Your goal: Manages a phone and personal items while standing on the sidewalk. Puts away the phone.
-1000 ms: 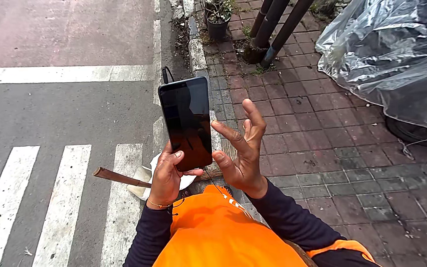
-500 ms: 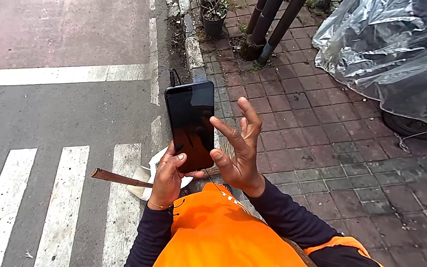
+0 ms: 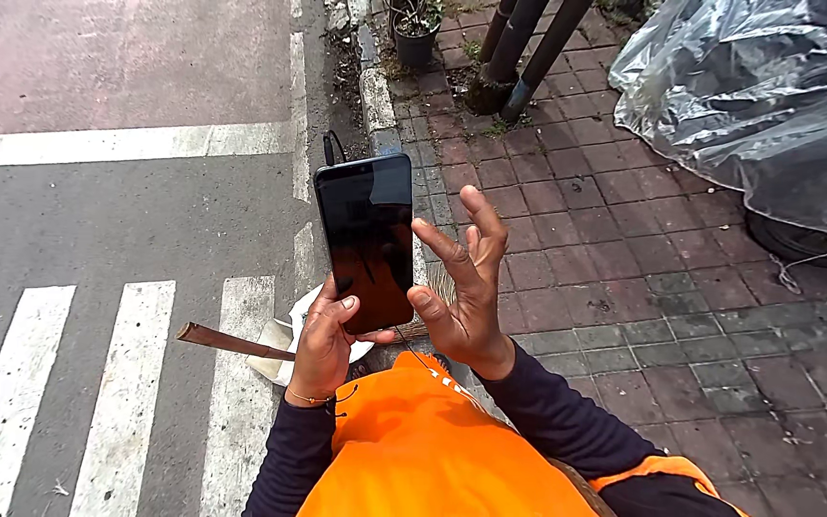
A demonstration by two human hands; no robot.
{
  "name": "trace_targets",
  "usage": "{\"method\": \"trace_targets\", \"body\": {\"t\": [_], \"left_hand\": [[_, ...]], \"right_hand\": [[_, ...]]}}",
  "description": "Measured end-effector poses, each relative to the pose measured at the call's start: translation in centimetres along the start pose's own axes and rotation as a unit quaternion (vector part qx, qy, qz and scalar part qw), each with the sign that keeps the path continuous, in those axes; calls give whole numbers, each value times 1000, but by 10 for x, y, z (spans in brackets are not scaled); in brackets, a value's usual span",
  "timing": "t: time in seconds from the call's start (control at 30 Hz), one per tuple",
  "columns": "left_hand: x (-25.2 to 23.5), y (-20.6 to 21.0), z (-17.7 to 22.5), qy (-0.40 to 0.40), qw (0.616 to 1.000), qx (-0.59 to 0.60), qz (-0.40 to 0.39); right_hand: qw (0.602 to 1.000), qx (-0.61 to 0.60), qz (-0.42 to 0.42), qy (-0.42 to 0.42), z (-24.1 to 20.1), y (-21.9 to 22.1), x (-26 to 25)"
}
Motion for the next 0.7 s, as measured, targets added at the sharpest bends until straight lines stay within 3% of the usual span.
{"method": "trace_targets", "body": {"t": [0.7], "left_hand": [[0, 3, -3, -8, 1000, -8, -15]], "right_hand": [[1000, -3, 4, -1, 0, -1, -3]]}}
Point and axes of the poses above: each hand's wrist, its own x-axis away from the middle knuckle, its own y-axis out of the palm, z = x × y, the point moved 8 cm from there along -x, towards the middle knuckle, and after that the axes turned 12 degrees about z, right-handed, at the moved point
